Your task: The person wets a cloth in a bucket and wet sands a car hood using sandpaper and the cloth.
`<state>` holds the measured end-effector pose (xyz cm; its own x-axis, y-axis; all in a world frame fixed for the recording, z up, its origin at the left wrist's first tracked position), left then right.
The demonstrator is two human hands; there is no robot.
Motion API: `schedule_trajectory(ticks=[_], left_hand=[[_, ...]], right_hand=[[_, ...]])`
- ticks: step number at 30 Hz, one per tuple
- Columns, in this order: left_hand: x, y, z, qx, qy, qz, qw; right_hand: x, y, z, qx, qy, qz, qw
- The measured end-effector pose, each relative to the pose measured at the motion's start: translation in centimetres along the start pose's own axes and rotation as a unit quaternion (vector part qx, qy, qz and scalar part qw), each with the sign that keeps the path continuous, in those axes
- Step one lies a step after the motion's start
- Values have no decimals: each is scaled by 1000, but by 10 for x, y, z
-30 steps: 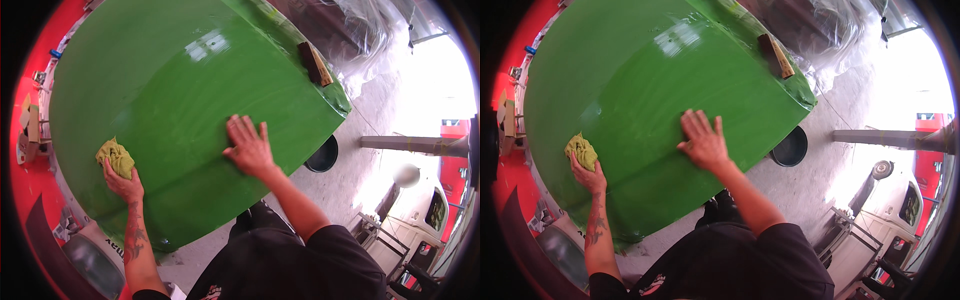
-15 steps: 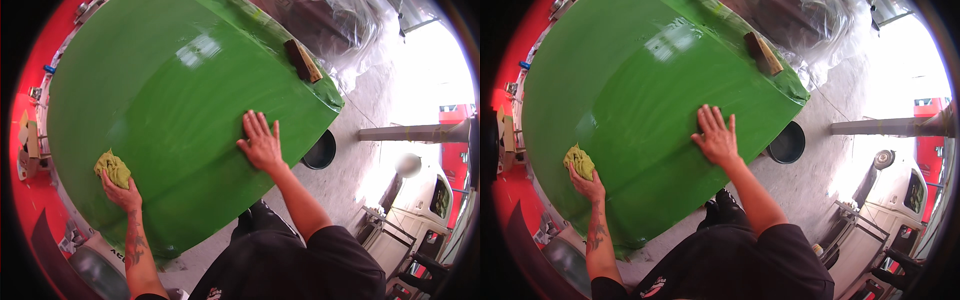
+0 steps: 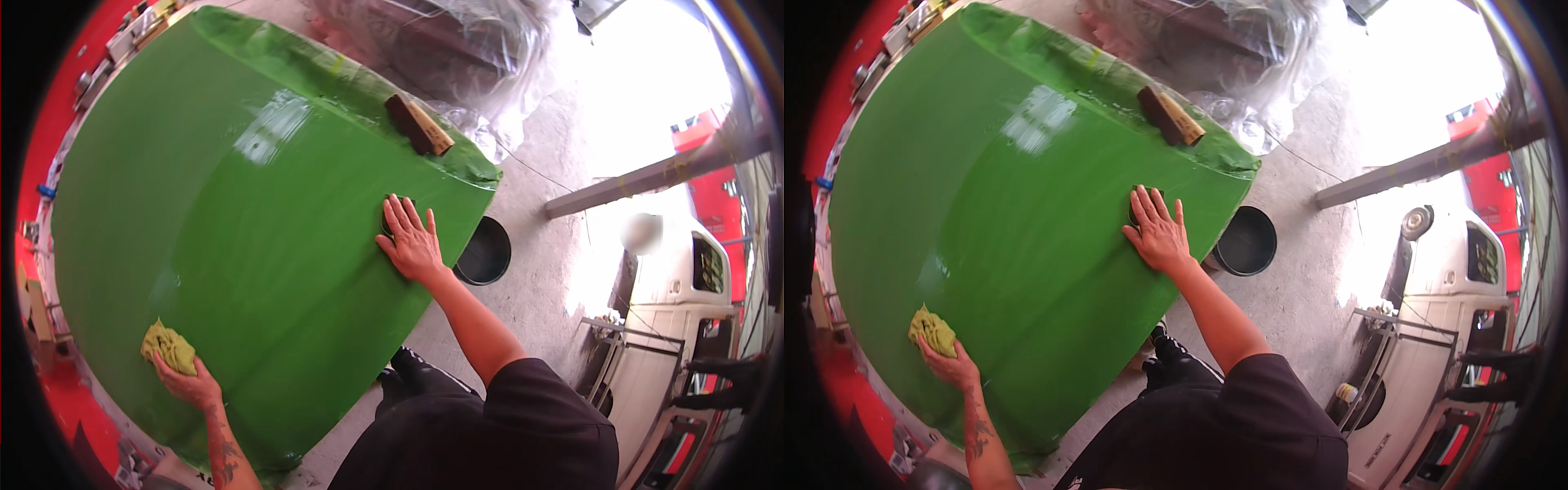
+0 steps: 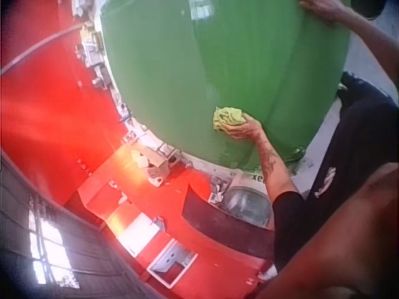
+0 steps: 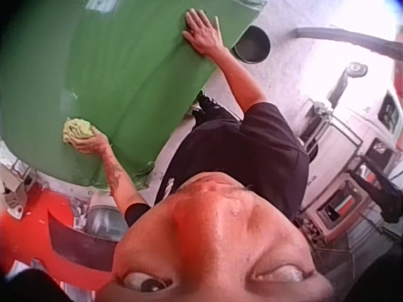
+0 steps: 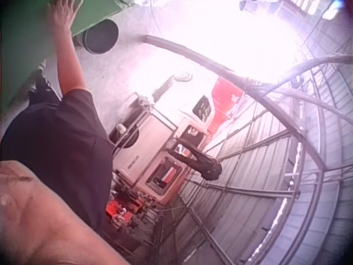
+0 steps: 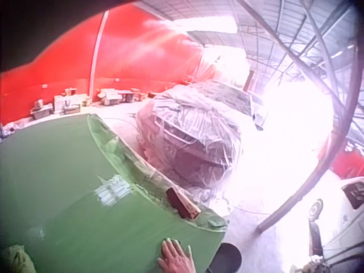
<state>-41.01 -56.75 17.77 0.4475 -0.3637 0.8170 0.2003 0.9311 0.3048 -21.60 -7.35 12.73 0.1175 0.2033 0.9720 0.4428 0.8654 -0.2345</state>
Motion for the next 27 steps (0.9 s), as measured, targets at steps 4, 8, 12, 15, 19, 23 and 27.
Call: schedule_trajectory(ticks=[4, 8, 12, 15, 19, 23, 27], left_hand=[[-10, 4, 1, 8, -6, 0, 1000], [-7, 7, 1, 7, -2, 3, 1000], [-5, 8, 1, 15, -5, 15, 1000], [-9, 8, 1, 16, -1, 12, 1000], [-7, 9, 0, 23, -21, 30, 999], [2, 6, 2, -12, 2, 4, 1000], [-7, 26, 0, 21, -24, 13, 999]], right_hand=[[25, 67, 31, -81, 47, 2, 996], [17, 79, 20, -100, 22, 14, 995], [8, 64, 37, -147, 40, 26, 988], [14, 18, 99, -74, 51, 38, 995], [12, -29, 157, -5, 23, 63, 998], [16, 8, 104, 20, 23, 2, 1000], [17, 84, 14, -109, -27, -21, 993]])
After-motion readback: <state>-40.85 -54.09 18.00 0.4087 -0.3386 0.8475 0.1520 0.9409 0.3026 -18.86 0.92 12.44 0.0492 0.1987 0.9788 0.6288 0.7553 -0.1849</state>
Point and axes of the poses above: each hand's wrist, its own z-axis towards the middle knuckle, its own x-axis out of the back of the hand, y = z × x, the point moved 5 cm from there along z, towards the middle knuckle, and after that the axes turned 11 degrees about x, right-handed, at the moved point
